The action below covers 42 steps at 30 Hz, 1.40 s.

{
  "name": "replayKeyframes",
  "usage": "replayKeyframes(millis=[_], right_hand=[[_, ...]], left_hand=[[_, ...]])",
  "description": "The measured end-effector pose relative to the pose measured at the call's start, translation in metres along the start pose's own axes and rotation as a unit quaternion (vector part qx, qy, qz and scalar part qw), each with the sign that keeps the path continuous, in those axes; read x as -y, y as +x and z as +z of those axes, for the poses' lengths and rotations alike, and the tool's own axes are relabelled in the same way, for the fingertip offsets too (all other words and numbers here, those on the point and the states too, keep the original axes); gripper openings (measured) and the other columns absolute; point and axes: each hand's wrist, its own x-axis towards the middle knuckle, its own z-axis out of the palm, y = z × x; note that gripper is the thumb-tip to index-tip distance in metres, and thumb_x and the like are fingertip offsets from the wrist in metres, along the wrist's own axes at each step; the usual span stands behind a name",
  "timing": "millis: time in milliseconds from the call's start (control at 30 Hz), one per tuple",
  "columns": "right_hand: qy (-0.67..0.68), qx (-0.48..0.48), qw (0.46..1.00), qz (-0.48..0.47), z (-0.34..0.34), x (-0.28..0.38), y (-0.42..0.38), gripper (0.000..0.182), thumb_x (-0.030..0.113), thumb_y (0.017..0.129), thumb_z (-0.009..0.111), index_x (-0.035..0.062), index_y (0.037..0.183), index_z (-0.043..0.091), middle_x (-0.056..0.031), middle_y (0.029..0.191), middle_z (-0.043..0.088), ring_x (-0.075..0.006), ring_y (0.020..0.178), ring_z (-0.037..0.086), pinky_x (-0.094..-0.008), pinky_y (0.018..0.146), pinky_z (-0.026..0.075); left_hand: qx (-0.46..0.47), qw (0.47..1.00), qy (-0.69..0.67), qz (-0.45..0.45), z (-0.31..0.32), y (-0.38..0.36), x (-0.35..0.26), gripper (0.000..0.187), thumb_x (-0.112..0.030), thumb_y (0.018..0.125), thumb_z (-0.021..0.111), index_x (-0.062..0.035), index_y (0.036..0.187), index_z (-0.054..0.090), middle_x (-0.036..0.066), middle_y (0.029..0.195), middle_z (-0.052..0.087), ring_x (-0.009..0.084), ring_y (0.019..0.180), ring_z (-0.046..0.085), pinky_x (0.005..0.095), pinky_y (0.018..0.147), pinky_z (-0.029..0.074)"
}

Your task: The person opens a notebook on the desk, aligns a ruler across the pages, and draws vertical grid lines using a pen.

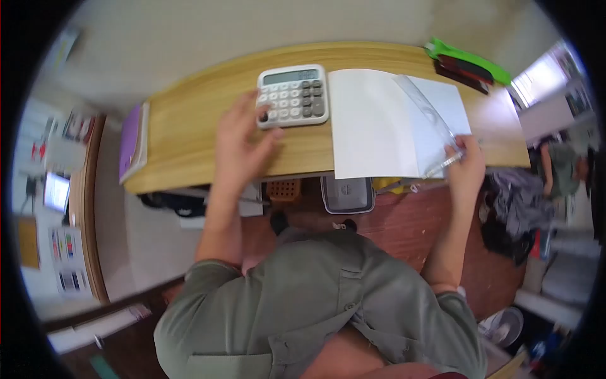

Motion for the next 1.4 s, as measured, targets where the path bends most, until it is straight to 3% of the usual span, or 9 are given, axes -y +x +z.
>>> replayKeyframes(millis=[167,233,400,433,567,767,1133,1233,1400], right_hand=[[0.077,0.029,0.996,-0.02,-0.002,-0.055,0.006,0.026,0.003,0.079,0.074,0.0013,0.104,0.064,-0.0145,0.098,0.066,-0.0321,0.095,0.062,-0.0402,0.088,0.049],[0.06,0.056,0.997,0.012,-0.007,-0.054,0.011,0.027,0.003,0.081,0.074,0.001,0.106,0.064,-0.0127,0.103,0.067,-0.0281,0.098,0.062,-0.0383,0.09,0.048],[0.125,0.017,0.992,0.021,0.012,-0.093,0.014,0.035,0.009,0.09,0.074,-0.0041,0.12,0.06,-0.0125,0.116,0.061,-0.0226,0.11,0.055,-0.0339,0.1,0.042],[0.151,0.025,0.988,0.028,0.011,-0.096,0.012,0.037,0.011,0.092,0.073,-0.0048,0.122,0.059,-0.0127,0.117,0.061,-0.0223,0.111,0.055,-0.0339,0.101,0.042],[0.089,0.032,0.995,0.036,0.017,-0.109,0.016,0.035,0.013,0.094,0.072,-0.0048,0.121,0.059,-0.0133,0.123,0.061,-0.022,0.116,0.054,-0.0336,0.103,0.042],[0.059,-0.001,0.998,0.029,0.024,-0.096,0.019,0.034,0.014,0.094,0.072,-0.0064,0.119,0.06,-0.0151,0.121,0.062,-0.0242,0.115,0.056,-0.0353,0.102,0.044],[0.035,-0.01,0.999,0.033,0.03,-0.095,0.027,0.034,0.014,0.094,0.072,-0.0084,0.117,0.061,-0.0151,0.116,0.062,-0.0241,0.11,0.056,-0.0356,0.098,0.046],[0.038,-0.012,0.998,0.039,0.03,-0.093,0.028,0.034,0.013,0.094,0.072,-0.0085,0.118,0.06,-0.0149,0.115,0.062,-0.0237,0.11,0.055,-0.0352,0.098,0.045],[0.051,-0.024,0.998,0.04,0.032,-0.103,0.027,0.034,0.013,0.094,0.072,-0.0082,0.118,0.06,-0.0153,0.114,0.062,-0.0239,0.11,0.055,-0.0348,0.099,0.044]], left_hand=[[-0.065,0.939,0.291,-0.171,-0.118,-0.058,0.17,0.064,-0.036,0.075,0.084,-0.0144,0.132,0.064,0.022,0.149,0.047,0.042,0.135,0.045,0.0493,0.114,0.036],[-0.004,0.884,0.371,-0.285,-0.17,-0.093,0.225,0.081,-0.046,0.07,0.086,-0.0227,0.143,0.057,0.023,0.155,0.039,0.0413,0.141,0.04,0.0485,0.115,0.035],[0.038,0.913,0.223,-0.34,-0.243,-0.11,0.294,0.092,-0.053,0.067,0.086,-0.0285,0.148,0.051,0.021,0.157,0.037,0.039,0.142,0.041,0.0499,0.117,0.032],[0.032,0.93,0.132,-0.34,-0.246,-0.108,0.288,0.093,-0.052,0.066,0.087,-0.0281,0.148,0.05,0.02,0.158,0.037,0.0373,0.141,0.043,0.0498,0.116,0.033],[0.091,0.914,0.149,-0.367,-0.278,-0.114,0.309,0.083,-0.035,0.067,0.091,-0.0168,0.141,0.059,0.015,0.154,0.045,0.0301,0.134,0.053,0.0371,0.112,0.04],[0.042,0.922,0.118,-0.368,-0.28,-0.118,0.308,0.053,-0.036,0.077,0.085,-0.0156,0.125,0.072,0.014,0.145,0.056,0.026,0.127,0.058,0.0347,0.107,0.044],[0.015,0.945,0.213,-0.249,-0.252,-0.104,0.28,0.048,-0.034,0.075,0.084,-0.0127,0.118,0.074,0.011,0.129,0.066,0.0298,0.114,0.065,0.0368,0.099,0.05],[0.018,0.934,0.176,-0.31,-0.259,-0.097,0.275,0.048,-0.034,0.075,0.084,-0.0116,0.116,0.075,0.01,0.125,0.069,0.0294,0.112,0.066,0.0373,0.097,0.05],[-0.002,0.943,0.228,-0.241,-0.251,-0.096,0.272,0.035,-0.032,0.084,0.077,-0.0079,0.109,0.074,0.012,0.108,0.072,0.0314,0.098,0.068,0.0405,0.087,0.052]])
